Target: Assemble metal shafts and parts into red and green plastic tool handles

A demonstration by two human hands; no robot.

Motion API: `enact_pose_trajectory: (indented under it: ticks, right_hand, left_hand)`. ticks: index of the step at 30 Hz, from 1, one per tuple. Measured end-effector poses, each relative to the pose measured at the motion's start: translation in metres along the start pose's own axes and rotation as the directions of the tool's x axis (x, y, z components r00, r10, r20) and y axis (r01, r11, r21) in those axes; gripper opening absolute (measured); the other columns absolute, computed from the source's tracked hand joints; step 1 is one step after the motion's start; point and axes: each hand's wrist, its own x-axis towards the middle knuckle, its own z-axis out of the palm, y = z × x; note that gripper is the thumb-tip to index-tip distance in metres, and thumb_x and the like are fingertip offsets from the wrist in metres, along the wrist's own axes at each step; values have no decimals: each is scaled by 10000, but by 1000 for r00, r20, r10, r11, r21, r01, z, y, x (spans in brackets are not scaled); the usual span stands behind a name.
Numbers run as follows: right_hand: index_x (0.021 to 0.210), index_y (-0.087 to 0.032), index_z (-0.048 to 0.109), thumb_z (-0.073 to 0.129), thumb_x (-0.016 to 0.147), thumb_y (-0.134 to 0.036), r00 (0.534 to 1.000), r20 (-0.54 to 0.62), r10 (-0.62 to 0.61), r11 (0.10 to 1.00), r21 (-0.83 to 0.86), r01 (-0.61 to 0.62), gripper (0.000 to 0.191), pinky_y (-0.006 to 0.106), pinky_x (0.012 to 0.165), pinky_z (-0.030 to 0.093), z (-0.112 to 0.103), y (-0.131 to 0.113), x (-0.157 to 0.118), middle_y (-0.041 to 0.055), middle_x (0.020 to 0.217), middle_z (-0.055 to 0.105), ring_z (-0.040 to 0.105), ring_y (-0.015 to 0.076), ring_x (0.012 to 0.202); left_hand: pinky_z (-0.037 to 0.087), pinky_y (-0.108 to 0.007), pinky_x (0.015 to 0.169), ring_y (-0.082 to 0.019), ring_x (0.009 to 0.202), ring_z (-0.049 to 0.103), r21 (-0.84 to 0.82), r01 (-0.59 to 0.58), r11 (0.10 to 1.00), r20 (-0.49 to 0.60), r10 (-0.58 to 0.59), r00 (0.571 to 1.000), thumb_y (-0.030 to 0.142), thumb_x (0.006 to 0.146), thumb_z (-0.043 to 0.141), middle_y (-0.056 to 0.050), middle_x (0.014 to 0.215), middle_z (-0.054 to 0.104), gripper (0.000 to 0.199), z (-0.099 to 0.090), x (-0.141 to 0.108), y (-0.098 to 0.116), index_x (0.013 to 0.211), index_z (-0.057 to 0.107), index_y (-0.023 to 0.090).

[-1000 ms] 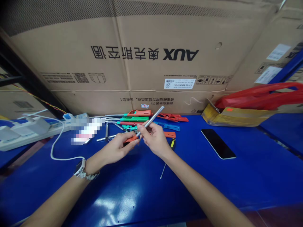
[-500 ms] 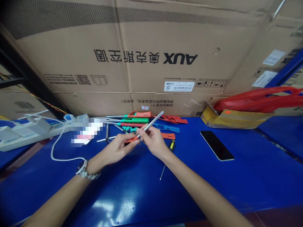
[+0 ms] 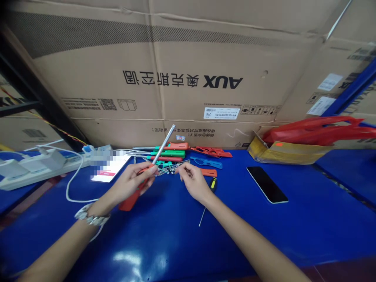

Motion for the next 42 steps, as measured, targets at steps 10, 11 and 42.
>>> enact_pose_trajectory:
  ticks: [10, 11, 42]
  right_hand:
    - [893, -174, 702, 560, 864, -157, 967, 231, -107, 724, -648, 235, 146, 265, 665, 396, 25, 2, 59, 44, 851, 695, 572, 147, 699]
    - [895, -174, 705, 555, 865, -148, 954, 291, -76, 683, -682, 262, 155, 259, 653, 391, 28, 0, 68, 37, 827, 695, 580, 146, 692]
    - [862, -186, 672, 793, 622, -302, 875, -303, 377, 745, 660, -92, 293, 232, 538, 464, -6, -1, 34, 61, 838, 747, 678, 166, 705]
  left_hand:
    - [222, -165, 340, -39, 354, 297, -165, 242, 956, -88, -259, 962, 550, 829, 649, 75, 544, 385, 398, -33, -28, -19, 795, 573, 161]
    - [223, -165, 342, -37, 355, 290, -199, 251, 947, -74, -270, 960, 547, 828, 652, 78, 547, 376, 394, -32, -27, -20, 796, 567, 163]
    - [222, -236, 503, -121, 549, 310, 382, 45, 923, 11, -53, 999, 483, 879, 576, 31, 596, 381, 368, -12, -26, -19, 683, 583, 172]
